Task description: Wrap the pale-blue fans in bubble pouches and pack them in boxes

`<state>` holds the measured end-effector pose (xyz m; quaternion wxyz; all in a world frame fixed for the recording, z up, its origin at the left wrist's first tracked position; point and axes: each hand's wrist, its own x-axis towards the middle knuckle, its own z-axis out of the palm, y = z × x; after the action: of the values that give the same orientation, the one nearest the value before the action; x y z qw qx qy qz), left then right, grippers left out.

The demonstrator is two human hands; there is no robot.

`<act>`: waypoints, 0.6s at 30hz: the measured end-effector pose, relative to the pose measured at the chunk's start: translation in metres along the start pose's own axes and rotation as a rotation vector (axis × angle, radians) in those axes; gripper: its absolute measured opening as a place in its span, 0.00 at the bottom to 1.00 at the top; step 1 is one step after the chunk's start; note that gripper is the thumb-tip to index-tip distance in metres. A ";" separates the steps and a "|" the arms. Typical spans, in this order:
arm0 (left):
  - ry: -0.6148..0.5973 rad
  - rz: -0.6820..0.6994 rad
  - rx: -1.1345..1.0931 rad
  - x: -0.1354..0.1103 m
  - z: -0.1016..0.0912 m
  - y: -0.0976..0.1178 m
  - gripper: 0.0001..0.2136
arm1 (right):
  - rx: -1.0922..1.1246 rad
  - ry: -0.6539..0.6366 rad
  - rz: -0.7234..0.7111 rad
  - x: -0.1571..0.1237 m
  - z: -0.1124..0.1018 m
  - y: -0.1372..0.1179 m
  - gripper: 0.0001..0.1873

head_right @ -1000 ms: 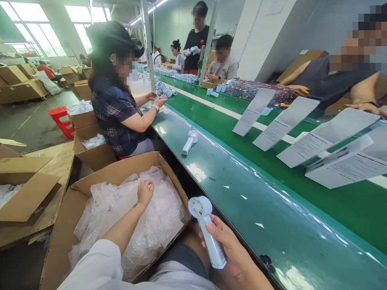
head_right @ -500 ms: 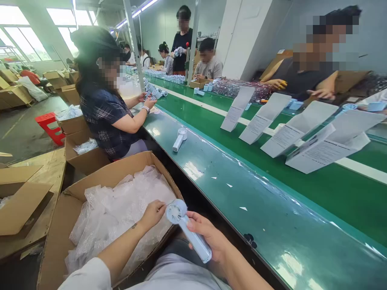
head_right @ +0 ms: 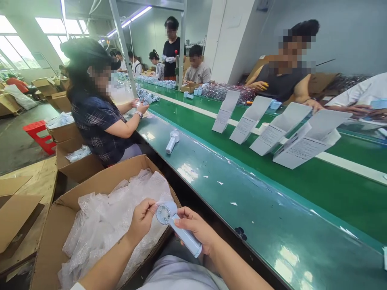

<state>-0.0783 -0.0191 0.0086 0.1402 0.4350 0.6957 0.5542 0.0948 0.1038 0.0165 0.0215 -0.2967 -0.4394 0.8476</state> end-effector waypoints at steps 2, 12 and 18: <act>0.060 0.278 0.148 -0.001 0.003 0.006 0.09 | 0.007 0.012 -0.044 -0.007 0.001 -0.003 0.22; -0.033 0.624 0.341 -0.010 0.035 0.037 0.08 | -0.085 0.215 -0.073 -0.020 0.006 -0.003 0.29; -0.297 0.626 0.351 -0.006 0.038 0.051 0.10 | 0.157 0.164 0.159 -0.028 0.000 0.003 0.18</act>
<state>-0.0262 0.0015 0.0398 -0.0130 0.7191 0.5856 0.3738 0.1184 0.0942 0.0278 0.0132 -0.3962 -0.3437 0.8513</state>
